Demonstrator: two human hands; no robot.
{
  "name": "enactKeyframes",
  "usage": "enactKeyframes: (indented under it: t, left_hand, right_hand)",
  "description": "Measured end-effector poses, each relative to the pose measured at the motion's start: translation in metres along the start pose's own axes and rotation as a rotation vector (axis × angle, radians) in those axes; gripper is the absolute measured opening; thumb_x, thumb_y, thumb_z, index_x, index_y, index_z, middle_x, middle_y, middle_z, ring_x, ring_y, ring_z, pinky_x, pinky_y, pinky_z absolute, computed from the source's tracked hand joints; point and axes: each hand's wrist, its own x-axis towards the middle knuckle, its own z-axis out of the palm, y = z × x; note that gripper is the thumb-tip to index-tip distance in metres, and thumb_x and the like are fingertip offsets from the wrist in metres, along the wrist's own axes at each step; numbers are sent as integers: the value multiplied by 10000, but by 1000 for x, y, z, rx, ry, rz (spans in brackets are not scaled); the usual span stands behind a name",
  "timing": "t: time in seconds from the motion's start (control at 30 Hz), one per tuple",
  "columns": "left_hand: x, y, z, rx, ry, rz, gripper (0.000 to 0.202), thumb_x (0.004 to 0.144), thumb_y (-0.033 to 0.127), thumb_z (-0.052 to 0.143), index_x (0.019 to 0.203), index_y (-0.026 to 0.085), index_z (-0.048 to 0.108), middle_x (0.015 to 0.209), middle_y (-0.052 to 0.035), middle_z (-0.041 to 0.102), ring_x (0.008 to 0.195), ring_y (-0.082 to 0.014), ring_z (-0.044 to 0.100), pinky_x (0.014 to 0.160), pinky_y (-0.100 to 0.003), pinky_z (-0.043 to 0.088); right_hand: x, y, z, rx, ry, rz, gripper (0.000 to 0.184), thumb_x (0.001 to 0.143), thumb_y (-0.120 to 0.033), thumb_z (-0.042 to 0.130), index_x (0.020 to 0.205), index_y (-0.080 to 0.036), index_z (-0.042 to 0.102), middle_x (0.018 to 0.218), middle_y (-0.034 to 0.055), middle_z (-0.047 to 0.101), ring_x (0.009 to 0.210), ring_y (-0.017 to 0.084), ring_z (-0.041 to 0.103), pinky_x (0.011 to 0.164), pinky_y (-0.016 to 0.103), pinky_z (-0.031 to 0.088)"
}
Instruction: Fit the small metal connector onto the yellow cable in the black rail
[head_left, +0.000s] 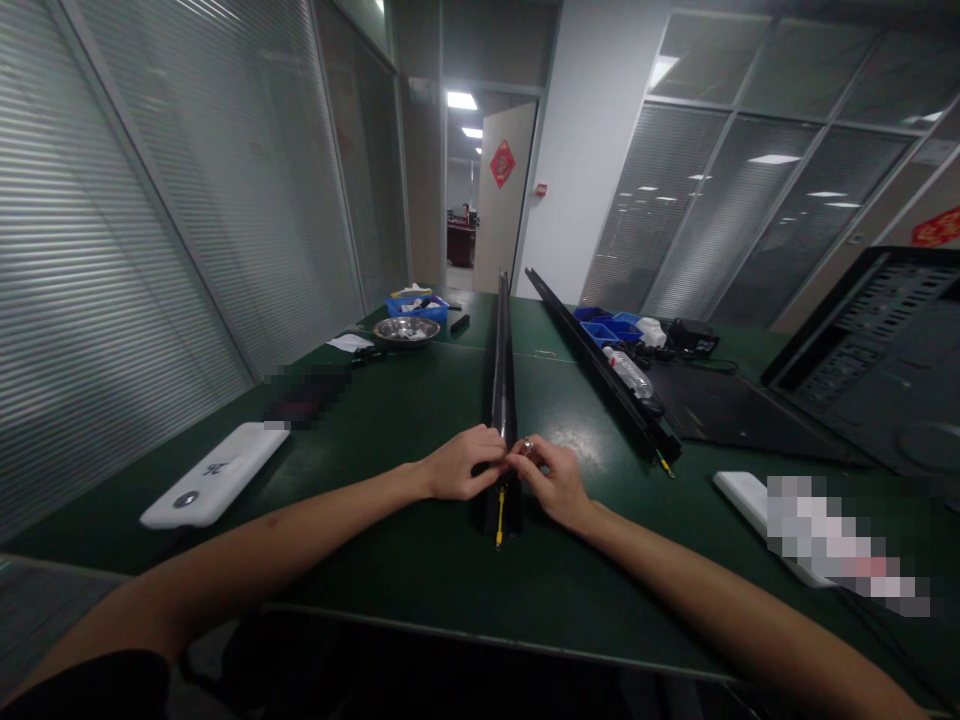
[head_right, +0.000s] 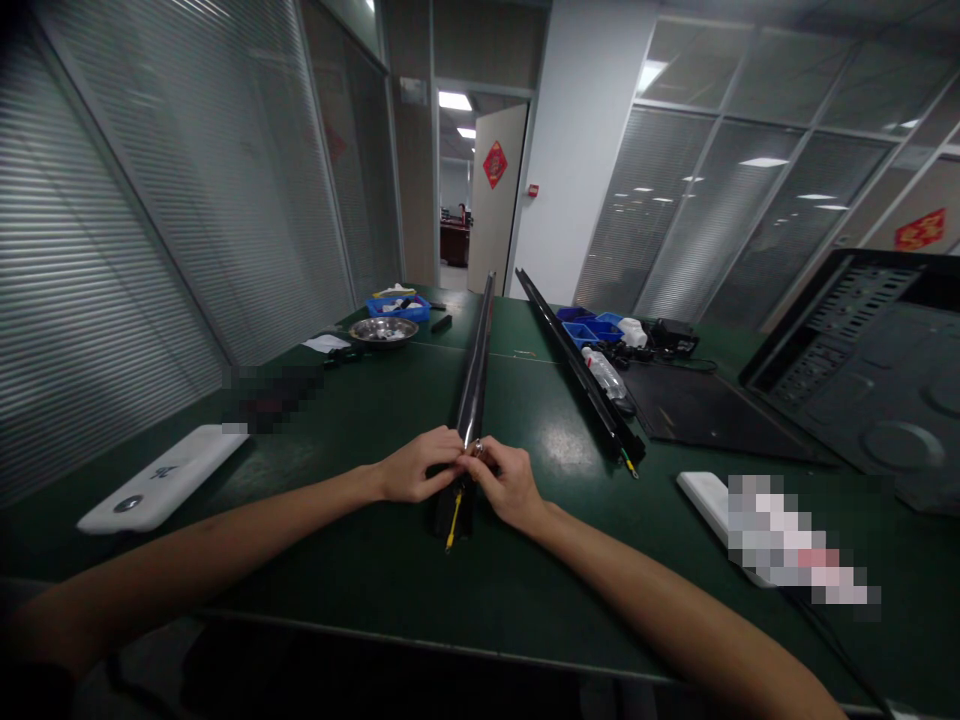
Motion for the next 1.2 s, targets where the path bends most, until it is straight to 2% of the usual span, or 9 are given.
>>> enactKeyframes:
  t: [0.63, 0.97, 1.2]
  left_hand:
    - [0, 0, -1, 5, -12, -13, 169, 991, 210, 486, 1063, 171, 634, 993, -95, 657, 956, -241, 582, 862, -378, 425]
    - [2, 3, -3, 8, -8, 1, 166, 1005, 220, 466, 965, 163, 616, 936, -87, 639, 905, -228, 572, 831, -360, 417]
    - [0, 2, -2, 32, -19, -3, 163, 1005, 219, 461, 971, 166, 611, 951, -85, 636, 923, -230, 569, 840, -360, 412]
  right_hand:
    - [2, -3, -1, -40, -16, -13, 249, 1011, -332, 555, 814, -194, 617, 683, -7, 610, 586, 139, 565, 595, 254, 426]
    - [2, -2, -1, -10, -10, -32, 264, 1026, -313, 528, 810, -189, 617, 698, -9, 602, 605, 132, 566, 619, 244, 434]
    - [3, -3, -2, -13, -15, -53, 290, 1041, -311, 498, 816, -186, 631, 709, 4, 624, 616, 136, 582, 625, 244, 447]
